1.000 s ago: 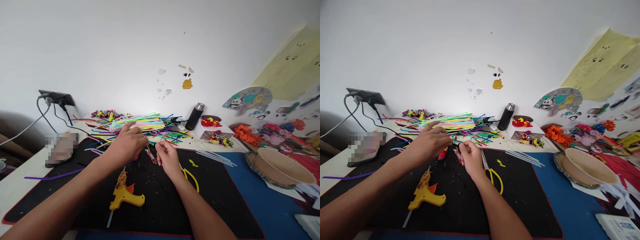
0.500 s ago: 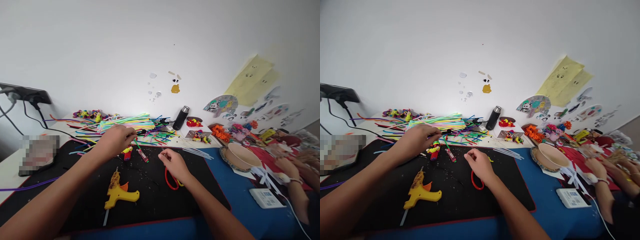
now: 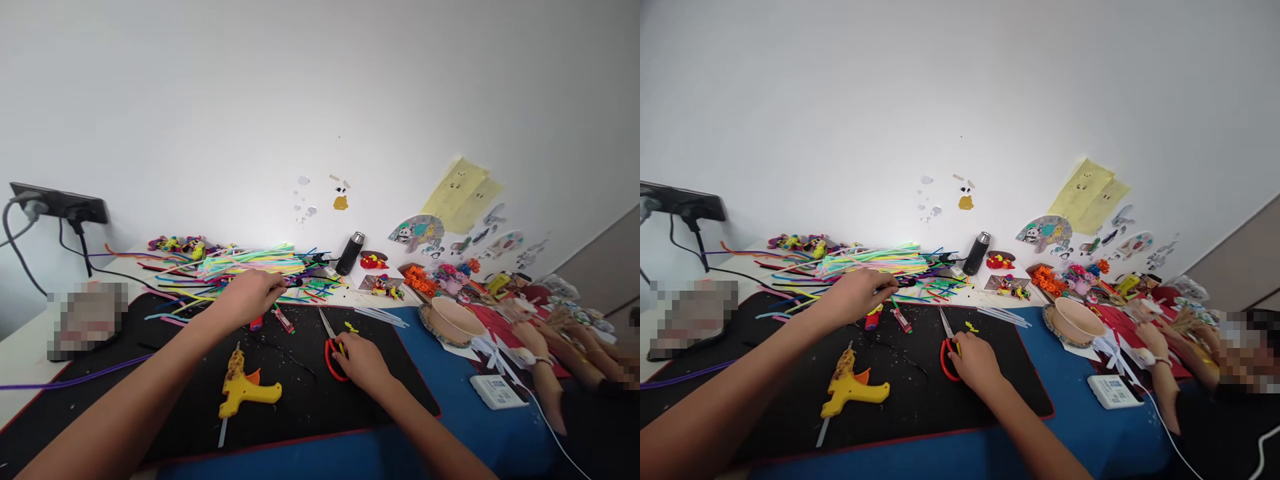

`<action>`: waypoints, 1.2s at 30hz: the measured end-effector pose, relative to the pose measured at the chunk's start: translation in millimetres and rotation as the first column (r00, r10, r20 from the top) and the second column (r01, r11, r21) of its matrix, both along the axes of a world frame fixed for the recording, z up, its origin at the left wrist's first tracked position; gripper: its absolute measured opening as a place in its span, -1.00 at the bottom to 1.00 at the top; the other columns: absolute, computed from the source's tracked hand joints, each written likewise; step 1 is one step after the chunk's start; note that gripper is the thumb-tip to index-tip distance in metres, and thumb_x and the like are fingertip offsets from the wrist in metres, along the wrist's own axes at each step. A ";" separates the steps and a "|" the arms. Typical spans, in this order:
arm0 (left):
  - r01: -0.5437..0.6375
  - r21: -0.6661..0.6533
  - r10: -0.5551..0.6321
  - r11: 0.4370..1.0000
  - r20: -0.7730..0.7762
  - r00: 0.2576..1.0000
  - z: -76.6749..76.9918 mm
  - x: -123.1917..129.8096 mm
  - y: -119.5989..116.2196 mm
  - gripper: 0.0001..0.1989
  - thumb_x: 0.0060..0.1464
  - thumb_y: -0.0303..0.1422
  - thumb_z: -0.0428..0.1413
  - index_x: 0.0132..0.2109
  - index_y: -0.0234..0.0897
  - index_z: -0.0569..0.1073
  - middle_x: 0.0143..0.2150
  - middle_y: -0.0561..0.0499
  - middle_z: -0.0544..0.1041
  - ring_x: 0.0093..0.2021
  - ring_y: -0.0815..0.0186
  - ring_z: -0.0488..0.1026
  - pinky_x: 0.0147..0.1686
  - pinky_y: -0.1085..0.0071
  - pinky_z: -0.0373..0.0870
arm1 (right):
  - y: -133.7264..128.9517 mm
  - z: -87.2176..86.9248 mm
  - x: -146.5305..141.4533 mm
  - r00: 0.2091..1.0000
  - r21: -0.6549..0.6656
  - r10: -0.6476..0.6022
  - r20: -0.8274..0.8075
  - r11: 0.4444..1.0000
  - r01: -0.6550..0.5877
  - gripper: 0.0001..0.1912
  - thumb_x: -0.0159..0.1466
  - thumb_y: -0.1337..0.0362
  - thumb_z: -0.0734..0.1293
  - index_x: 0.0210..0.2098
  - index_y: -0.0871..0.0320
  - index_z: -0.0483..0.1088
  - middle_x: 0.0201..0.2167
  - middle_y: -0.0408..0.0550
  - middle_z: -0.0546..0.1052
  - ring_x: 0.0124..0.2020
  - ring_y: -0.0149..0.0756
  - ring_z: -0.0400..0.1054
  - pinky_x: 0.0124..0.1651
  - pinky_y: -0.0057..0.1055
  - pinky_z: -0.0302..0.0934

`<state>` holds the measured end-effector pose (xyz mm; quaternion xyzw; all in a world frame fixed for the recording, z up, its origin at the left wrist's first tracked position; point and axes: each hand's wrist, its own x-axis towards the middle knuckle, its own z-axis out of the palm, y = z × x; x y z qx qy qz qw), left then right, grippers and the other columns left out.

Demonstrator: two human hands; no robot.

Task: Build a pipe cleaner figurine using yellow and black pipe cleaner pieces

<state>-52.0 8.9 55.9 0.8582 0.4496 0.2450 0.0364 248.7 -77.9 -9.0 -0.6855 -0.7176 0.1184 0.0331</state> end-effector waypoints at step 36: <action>0.077 -0.053 -0.074 0.996 0.052 0.996 -11.7 3.9 5.1 -0.68 0.37 -0.30 -0.06 -0.14 -0.16 0.61 -0.18 -0.10 0.72 -0.22 0.07 0.62 -0.29 0.33 0.32 | -35.4 -0.2 -11.3 -0.162 -0.178 -0.181 -0.970 0.983 -0.030 -0.35 0.19 -0.30 0.48 -0.05 0.12 0.51 -0.60 -0.22 0.31 -0.61 -0.38 0.15 -0.60 -0.46 -0.04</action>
